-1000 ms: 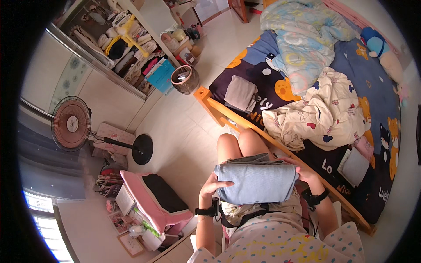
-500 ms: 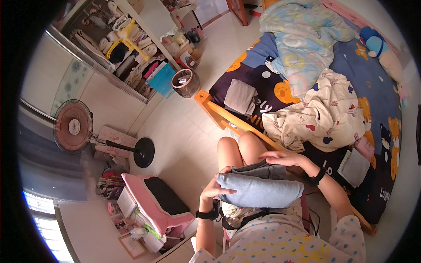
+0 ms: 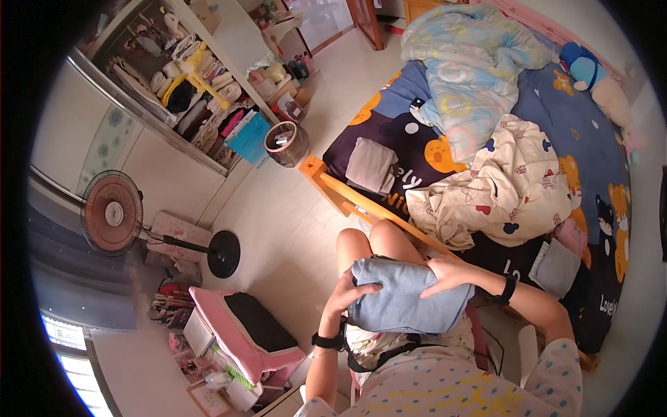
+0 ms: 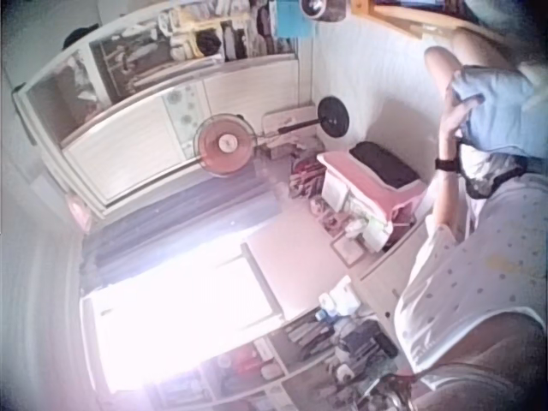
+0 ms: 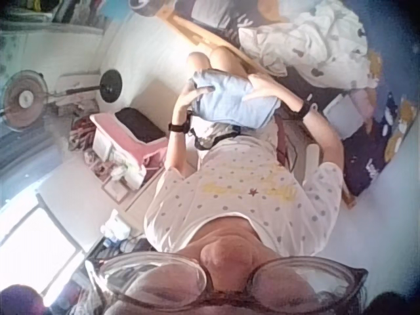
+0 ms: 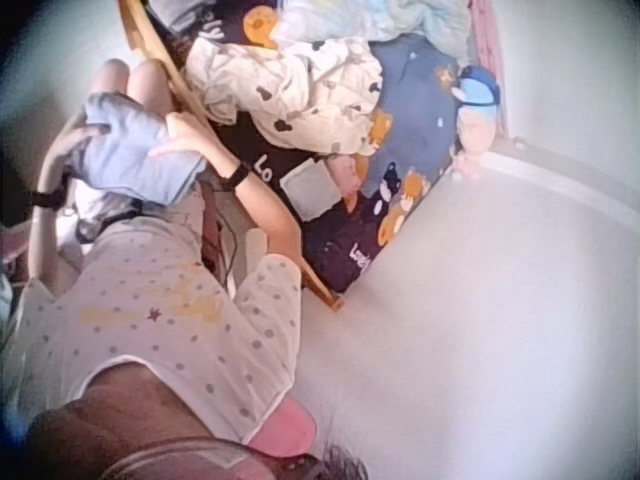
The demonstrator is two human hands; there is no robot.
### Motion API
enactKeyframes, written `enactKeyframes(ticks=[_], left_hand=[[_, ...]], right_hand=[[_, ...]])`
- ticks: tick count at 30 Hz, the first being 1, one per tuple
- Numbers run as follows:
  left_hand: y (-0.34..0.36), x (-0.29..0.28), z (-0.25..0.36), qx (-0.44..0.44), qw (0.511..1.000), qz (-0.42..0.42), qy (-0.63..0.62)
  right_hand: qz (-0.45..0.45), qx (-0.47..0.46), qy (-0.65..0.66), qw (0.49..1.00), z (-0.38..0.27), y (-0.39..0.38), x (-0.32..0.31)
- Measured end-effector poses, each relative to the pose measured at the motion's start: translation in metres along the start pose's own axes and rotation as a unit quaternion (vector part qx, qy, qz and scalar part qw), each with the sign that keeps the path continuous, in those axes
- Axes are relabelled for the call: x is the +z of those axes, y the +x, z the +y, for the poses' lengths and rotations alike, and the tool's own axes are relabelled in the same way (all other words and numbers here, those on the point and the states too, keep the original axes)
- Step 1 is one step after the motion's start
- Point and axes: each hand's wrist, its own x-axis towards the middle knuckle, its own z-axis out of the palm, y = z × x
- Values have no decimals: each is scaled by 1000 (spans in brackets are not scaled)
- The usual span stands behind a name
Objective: Folding various pieces of clothing including denim jeans and a patterned shirt on the lap while seated.
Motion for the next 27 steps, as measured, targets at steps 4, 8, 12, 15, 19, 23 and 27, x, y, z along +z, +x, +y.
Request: enactKeyframes(ticks=[4,8,12,15,19,23,27], left_hand=[[5,-2,1,8,999,9,35],[4,-8,7,51,998,43,-6],[1,-21,0,120,991,30,-46],[-9,-26,0,75,994,66,-54],[-11,-31,-15,41,992,98,-73],[-10,-34,-24,33,989,113,-93],[-14,-41,-26,28,984,148,-96]], right_hand=[[7,20,120,993,-10,-4,-13],[22,-2,203,979,-12,-15,-34],[149,128,257,946,-19,-45,-78],[288,197,367,863,2,-59,-99],[398,206,455,770,25,-58,-141],[469,129,536,690,70,-27,-184],[449,130,606,643,126,22,-224]])
